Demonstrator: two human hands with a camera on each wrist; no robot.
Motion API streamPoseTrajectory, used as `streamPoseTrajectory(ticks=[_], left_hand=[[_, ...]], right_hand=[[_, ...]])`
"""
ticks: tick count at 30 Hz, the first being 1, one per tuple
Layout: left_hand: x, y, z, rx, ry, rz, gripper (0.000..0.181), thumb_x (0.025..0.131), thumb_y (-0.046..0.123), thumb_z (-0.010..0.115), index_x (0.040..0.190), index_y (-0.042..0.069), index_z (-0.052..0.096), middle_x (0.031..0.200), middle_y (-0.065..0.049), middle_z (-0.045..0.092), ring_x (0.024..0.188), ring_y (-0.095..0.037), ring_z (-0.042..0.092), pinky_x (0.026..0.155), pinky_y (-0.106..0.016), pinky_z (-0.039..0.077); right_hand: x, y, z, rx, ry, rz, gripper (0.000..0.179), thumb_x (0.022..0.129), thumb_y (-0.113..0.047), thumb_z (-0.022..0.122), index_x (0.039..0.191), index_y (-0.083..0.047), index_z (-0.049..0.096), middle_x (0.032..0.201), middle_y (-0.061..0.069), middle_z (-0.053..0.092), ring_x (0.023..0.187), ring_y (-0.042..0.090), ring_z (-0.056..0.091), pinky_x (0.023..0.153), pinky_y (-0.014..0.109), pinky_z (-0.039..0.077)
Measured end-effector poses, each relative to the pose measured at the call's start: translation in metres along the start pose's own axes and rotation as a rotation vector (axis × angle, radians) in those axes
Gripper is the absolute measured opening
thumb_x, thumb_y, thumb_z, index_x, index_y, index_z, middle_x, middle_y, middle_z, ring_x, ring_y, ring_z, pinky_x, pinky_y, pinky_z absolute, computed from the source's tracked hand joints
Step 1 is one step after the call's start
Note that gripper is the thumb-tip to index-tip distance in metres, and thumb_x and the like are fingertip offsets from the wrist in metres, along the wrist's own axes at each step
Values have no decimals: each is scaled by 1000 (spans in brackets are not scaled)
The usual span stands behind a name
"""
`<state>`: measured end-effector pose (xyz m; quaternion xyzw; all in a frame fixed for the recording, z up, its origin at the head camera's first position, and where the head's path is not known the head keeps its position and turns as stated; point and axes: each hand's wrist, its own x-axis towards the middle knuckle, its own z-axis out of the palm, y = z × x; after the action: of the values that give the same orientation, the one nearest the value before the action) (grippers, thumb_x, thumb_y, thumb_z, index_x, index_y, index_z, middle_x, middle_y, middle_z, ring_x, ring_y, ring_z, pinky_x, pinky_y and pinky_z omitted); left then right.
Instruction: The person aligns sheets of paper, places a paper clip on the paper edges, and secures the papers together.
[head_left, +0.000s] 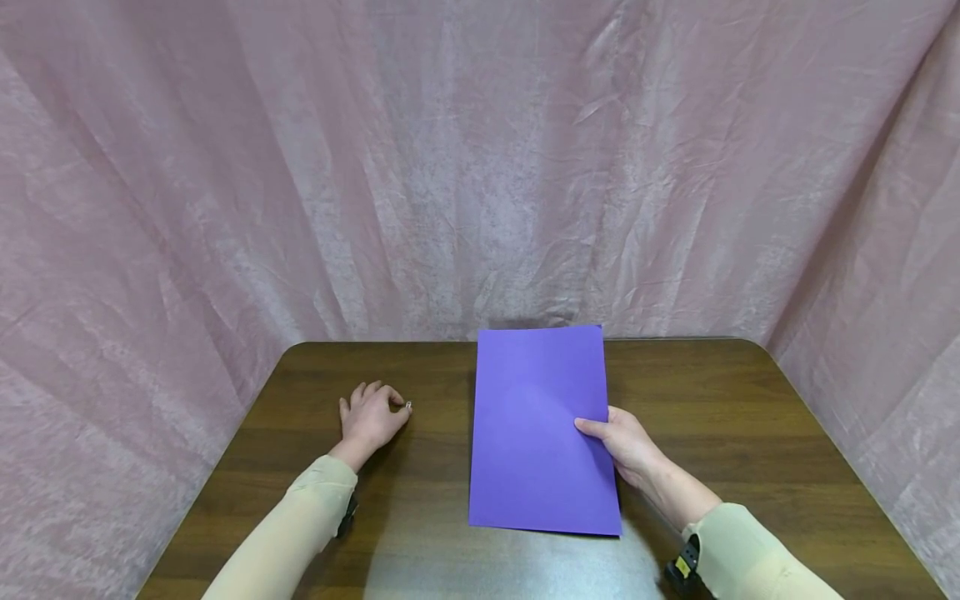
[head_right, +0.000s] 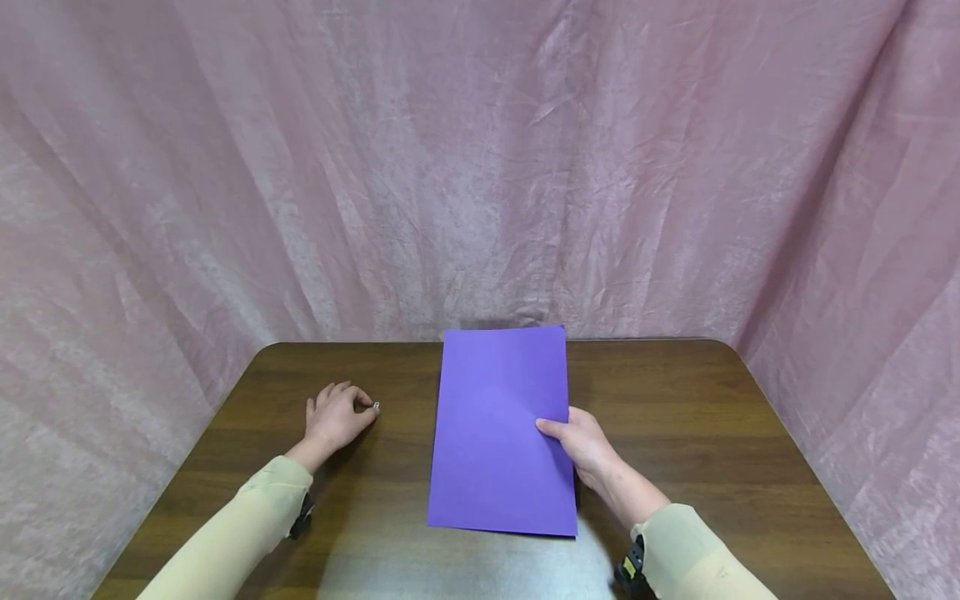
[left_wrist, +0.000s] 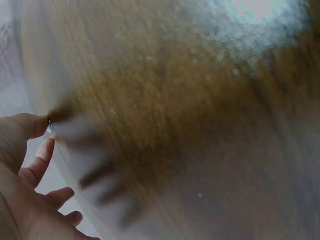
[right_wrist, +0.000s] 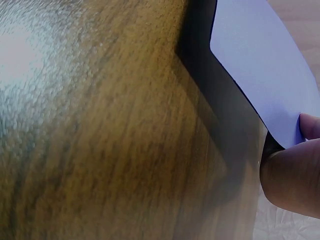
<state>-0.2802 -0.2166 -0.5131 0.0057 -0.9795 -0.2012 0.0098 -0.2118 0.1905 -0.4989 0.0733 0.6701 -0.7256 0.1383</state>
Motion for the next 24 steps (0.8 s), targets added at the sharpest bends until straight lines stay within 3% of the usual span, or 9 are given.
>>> streamPoseTrajectory(ticks=[14,24], left_hand=[[3,-1,3,-6,-22,66,12,99,29,70,102,18,73,155,-22,43,149,-48,22,116,-73,9],[10,-9,-1,-5,-24,195,7,96,26,73,94,19,72,149,-27,49,146,-52,25,114,-74,14]], right_hand=[[4,3,-2,11,2,13,27,98,-8,65,121,5,60,87,7,74,76,19,71,67,35,59],[3,5,-2,-1,-8,9,24,97,-9,66,118,3,61,87,6,74,76,19,72,67,35,59]])
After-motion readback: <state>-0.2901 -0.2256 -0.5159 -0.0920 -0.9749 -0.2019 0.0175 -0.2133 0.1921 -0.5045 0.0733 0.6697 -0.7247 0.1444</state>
